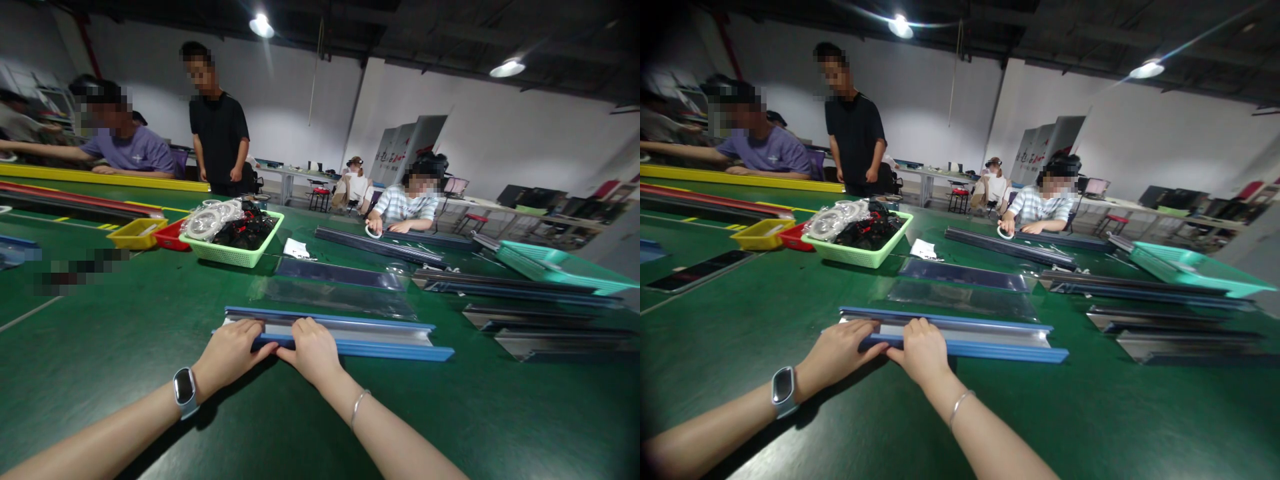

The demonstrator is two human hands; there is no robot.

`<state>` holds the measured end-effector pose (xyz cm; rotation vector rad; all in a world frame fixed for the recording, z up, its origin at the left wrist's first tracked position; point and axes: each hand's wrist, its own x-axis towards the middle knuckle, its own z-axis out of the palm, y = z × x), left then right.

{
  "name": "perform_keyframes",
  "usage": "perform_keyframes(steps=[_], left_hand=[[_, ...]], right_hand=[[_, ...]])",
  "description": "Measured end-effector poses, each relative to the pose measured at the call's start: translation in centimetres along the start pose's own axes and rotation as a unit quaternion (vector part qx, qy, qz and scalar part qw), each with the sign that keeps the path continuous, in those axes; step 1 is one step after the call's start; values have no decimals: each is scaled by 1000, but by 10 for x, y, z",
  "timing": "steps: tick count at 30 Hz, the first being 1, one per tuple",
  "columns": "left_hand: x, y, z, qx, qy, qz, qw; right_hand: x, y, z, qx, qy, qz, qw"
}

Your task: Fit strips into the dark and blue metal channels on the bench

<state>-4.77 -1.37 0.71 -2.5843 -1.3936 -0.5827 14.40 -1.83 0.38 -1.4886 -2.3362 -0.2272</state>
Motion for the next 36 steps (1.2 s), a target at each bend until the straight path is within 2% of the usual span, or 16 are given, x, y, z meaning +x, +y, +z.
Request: perform_keyframes(steps=[4,10,15,22,30,36], left_hand=[[-1,-1,1,-13,3,3,1000],[1,0,-4,-18,-11,-3,1000],[3,2,-8,-8,-41,-7,999],[4,2,-4,9,-29,-15,999],[5,5,-10,2,-25,-15,1000],[5,7,-12,-3,-38,-21,999]], right_hand=[[2,1,-3,28,-10,-22,999],[3,2,-3,58,-25,-16,998],[4,1,-3,51,-41,-9,998],[3,0,-10,31,-41,-17,999],[1,-3,-9,0,-32,8,999],[2,0,-16,7,-55,-19,998]])
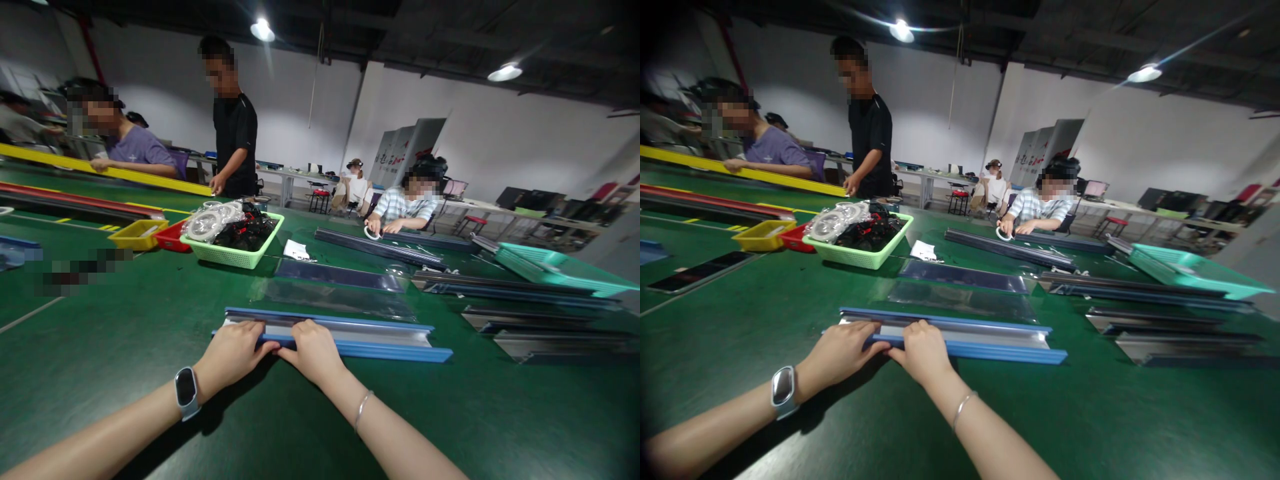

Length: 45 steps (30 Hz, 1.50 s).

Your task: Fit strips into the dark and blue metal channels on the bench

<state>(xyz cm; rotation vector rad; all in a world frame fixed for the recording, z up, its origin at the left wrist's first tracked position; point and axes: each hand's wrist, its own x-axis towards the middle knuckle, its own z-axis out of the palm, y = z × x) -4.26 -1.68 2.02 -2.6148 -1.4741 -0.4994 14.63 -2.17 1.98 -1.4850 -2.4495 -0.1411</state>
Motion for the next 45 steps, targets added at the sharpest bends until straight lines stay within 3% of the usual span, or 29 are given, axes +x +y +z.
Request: perform_keyframes(steps=[8,25,37,45], left_hand=[[1,-3,-4,-1,-31,5,1000],[0,-3,6,-15,42,64,997],[2,-3,8,-29,25,81,996],[1,-5,9,13,13,53,998]], right_hand=[[0,12,-15,33,-37,-32,998],[-2,9,-9,39,-21,-38,998],[2,-1,-2,19,-4,-55,998],[2,-2,1,-14,19,-27,999]])
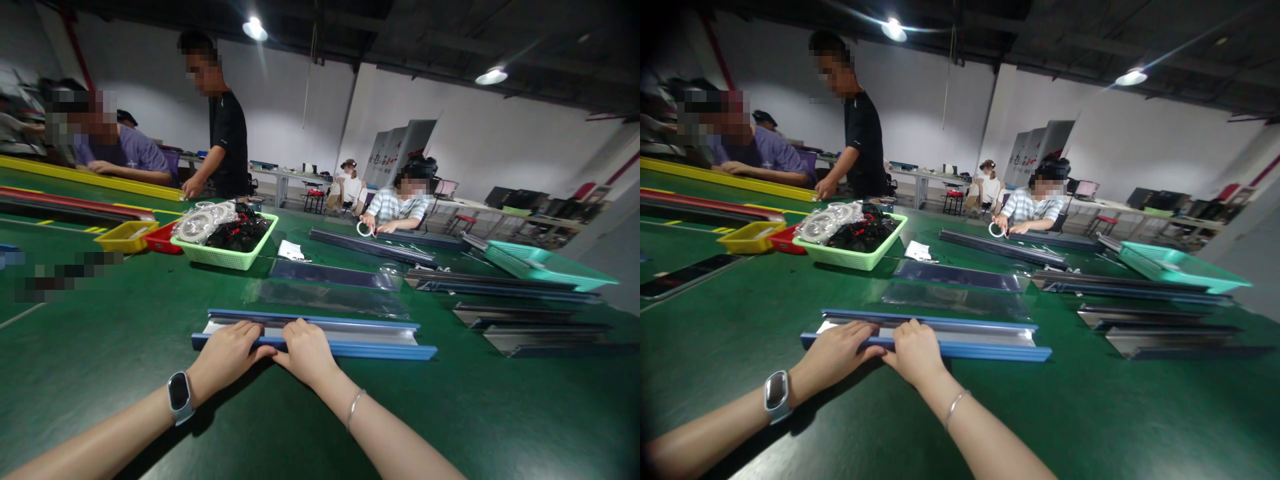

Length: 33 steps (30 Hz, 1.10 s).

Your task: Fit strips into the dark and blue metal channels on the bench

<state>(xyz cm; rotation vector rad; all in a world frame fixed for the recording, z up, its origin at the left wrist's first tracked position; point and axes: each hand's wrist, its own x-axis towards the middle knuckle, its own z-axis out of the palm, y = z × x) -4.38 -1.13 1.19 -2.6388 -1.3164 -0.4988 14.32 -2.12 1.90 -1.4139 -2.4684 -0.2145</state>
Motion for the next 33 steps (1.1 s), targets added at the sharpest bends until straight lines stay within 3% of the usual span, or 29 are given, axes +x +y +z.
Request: perform_keyframes(steps=[21,33], left_hand=[[-3,-2,6,4,36,-8,999],[-2,1,0,9,39,-5,999]], right_hand=[[-3,1,1,17,-13,29,999],[-2,3,-6,37,-40,16,998]])
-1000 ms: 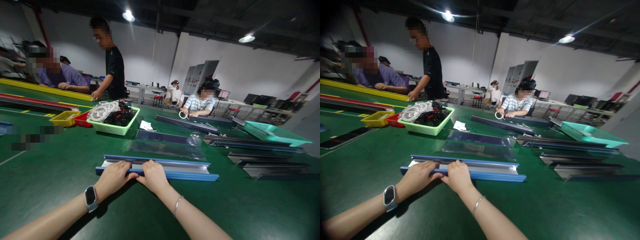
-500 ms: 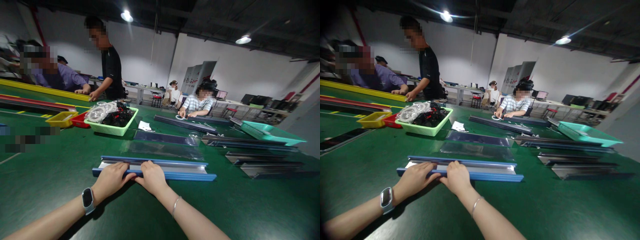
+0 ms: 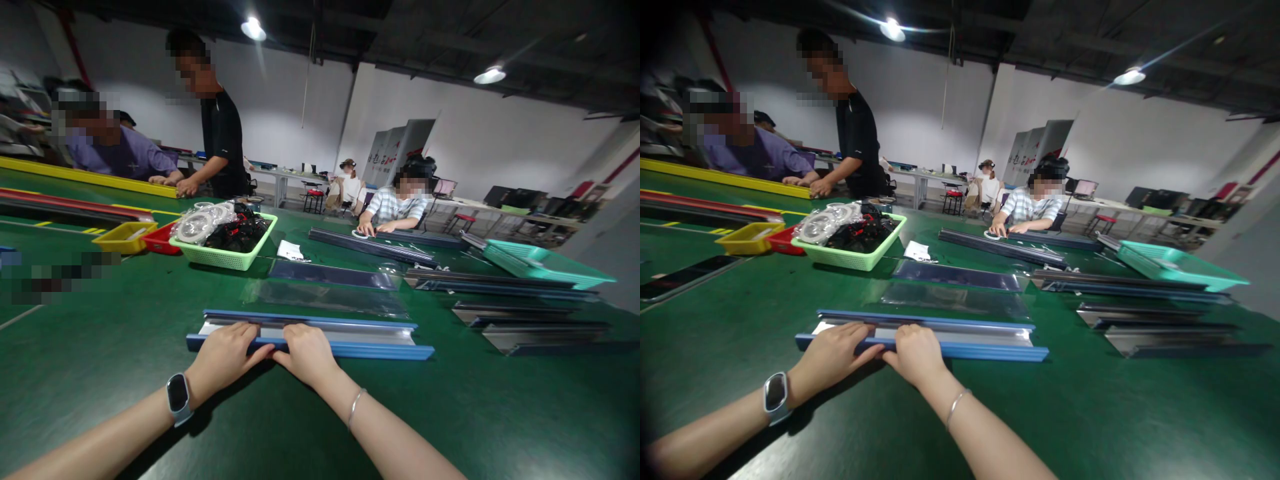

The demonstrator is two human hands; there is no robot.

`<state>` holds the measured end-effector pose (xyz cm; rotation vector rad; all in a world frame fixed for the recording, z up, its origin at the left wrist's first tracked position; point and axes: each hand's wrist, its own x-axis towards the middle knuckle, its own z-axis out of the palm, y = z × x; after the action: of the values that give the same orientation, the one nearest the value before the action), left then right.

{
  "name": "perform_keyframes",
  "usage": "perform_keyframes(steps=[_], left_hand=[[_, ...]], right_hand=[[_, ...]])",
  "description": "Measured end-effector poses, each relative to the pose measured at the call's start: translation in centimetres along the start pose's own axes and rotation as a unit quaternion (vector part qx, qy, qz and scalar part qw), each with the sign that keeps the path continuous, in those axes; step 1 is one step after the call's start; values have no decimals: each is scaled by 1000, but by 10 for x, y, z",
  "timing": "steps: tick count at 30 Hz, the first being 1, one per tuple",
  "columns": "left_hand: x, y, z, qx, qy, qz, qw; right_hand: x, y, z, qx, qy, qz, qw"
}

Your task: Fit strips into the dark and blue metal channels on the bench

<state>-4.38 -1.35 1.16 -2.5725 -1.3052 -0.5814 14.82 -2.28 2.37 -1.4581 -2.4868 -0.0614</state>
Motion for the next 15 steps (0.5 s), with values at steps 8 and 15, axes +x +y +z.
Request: perform_keyframes(steps=[8,15], left_hand=[[1,2,-2,5,-20,-15,1000],[1,1,-7,11,-33,-27,999]], right_hand=[[-1,0,-8,-14,-11,-7,1000],[0,-4,-1,-16,12,-10,1000]])
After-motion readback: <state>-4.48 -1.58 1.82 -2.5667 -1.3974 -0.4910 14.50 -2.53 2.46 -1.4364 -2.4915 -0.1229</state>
